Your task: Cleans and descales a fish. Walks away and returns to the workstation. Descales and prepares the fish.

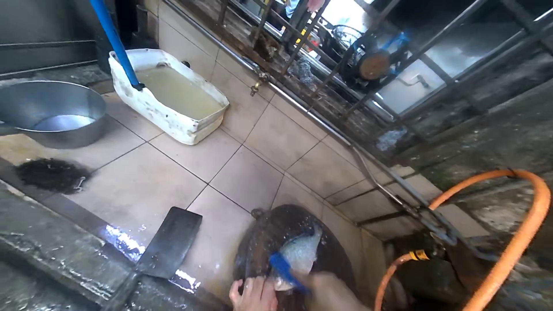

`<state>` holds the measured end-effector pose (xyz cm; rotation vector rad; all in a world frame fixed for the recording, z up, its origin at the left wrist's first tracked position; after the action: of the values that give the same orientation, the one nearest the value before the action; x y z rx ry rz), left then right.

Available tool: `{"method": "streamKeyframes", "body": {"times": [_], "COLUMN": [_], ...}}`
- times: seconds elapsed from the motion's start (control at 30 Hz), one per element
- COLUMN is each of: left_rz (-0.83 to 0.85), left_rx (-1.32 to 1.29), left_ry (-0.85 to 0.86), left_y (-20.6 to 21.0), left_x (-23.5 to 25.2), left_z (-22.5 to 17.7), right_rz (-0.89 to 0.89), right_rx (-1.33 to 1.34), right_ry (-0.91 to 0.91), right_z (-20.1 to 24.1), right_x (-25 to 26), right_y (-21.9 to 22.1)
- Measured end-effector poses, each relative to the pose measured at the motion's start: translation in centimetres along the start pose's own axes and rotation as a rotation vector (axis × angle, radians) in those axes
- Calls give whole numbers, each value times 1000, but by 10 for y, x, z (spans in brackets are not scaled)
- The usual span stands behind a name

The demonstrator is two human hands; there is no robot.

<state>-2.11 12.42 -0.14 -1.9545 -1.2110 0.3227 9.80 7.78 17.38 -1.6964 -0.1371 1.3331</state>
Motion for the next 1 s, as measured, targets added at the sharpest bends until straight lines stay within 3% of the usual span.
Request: {"method": "streamKeyframes", "body": {"times": [0.07, 0.2, 0.3, 0.4, 0.53, 0.57, 0.63, 0.67, 0.73, 0.8, 0.87, 0.93, 1.0], "left_rz": [-19, -98, -112, -113, -106, -99, -93, -95, -58, 11, 50, 66, 64], "left_rx": [-17, -74, -73, -86, -65, -67, -83, -66, -16, 23, 24, 29, 35], "left_ry": [-37, -89, -114, -119, -153, -162, -154, -139, -66, 18, 100, 137, 156], "left_y": [0, 0, -2, -4, -5, -6, -7, -7, -9, -7, -2, 0, -1], "left_x": [-2, -2, -3, 1, -1, 1, 1, -1, 4, 9, 13, 18, 21], "left_z": [-2, 0, -1, -1, -3, -4, -3, -3, -1, 0, -1, -1, 2], "right_rz": [47, 130, 202, 224, 218, 216, 160, 61, -177, -283, -277, -295, -391], "right_rx": [-44, -127, -149, -84, -130, -119, 24, 111, 230, 285, 291, 324, 457], "right_ry": [65, -82, -9, -192, -59, -97, -194, -154, 113, 378, 431, 287, 200], "right_z": [-18, 17, 8, 25, 14, 21, 14, -8, -72, -111, -79, -24, -25], "right_x": [9, 6, 15, 8, 19, 13, 3, 0, 0, 2, 0, -8, -15], "right_y": [-15, -15, -36, -22, -34, -29, -16, -13, -10, 12, 48, 69, 67]}}
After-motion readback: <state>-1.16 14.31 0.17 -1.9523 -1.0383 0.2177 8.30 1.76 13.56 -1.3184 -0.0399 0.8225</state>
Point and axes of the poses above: each hand's wrist, its own x-axis towards the middle knuckle, its own y-axis out of the palm, z = x × y, the point moved 2 cm from there along x, towards the middle knuckle, and after that the axes turned 15 degrees about -y, right-handed, at the moved point
